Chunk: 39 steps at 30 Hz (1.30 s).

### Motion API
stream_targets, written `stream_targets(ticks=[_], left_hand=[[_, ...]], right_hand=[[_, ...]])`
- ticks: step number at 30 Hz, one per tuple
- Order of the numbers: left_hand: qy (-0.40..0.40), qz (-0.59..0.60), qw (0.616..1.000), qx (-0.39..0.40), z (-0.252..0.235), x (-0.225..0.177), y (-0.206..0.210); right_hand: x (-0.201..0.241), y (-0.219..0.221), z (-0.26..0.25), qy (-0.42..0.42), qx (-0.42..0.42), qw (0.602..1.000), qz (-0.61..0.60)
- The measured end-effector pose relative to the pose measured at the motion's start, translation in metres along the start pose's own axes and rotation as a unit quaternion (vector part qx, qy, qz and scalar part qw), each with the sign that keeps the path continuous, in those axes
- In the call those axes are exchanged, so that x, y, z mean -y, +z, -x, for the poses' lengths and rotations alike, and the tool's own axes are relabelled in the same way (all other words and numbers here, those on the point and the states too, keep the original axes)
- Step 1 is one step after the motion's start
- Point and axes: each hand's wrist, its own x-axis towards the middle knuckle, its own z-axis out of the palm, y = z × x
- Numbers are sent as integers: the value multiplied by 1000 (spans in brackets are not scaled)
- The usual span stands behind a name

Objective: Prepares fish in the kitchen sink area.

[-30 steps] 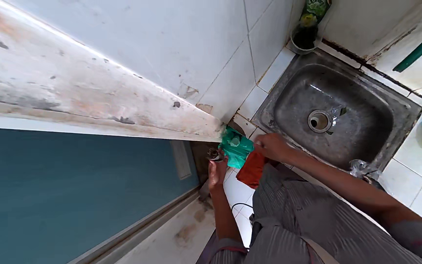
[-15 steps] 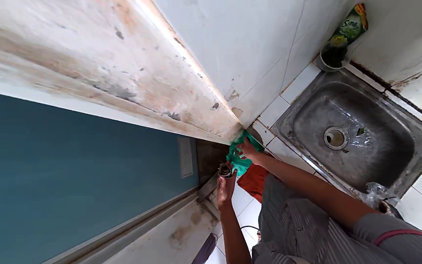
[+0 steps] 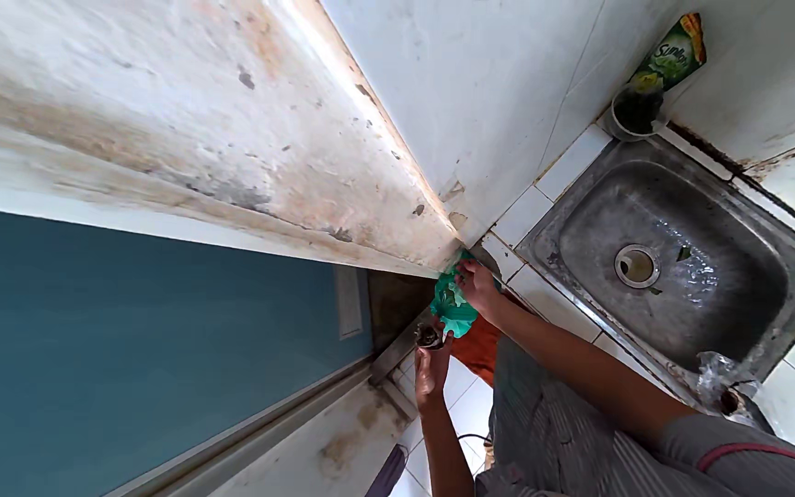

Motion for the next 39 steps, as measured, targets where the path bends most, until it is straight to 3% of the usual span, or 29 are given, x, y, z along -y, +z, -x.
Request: stream_targets(ticks=[20,27,33,39], left_hand=[[28,14,999,-35,20,-10,0],[30,12,999,-14,23,-8,11],[36,-15,999,-12,37,-16,17],[63,24,997,47,47,-24,24]], right_hand=[[-12,10,21,47,14,991,-128],[-18,4,16,19,101,983,151],[-11,9,19,13,60,969,240],[-14,8,18,-4,71,950,303]])
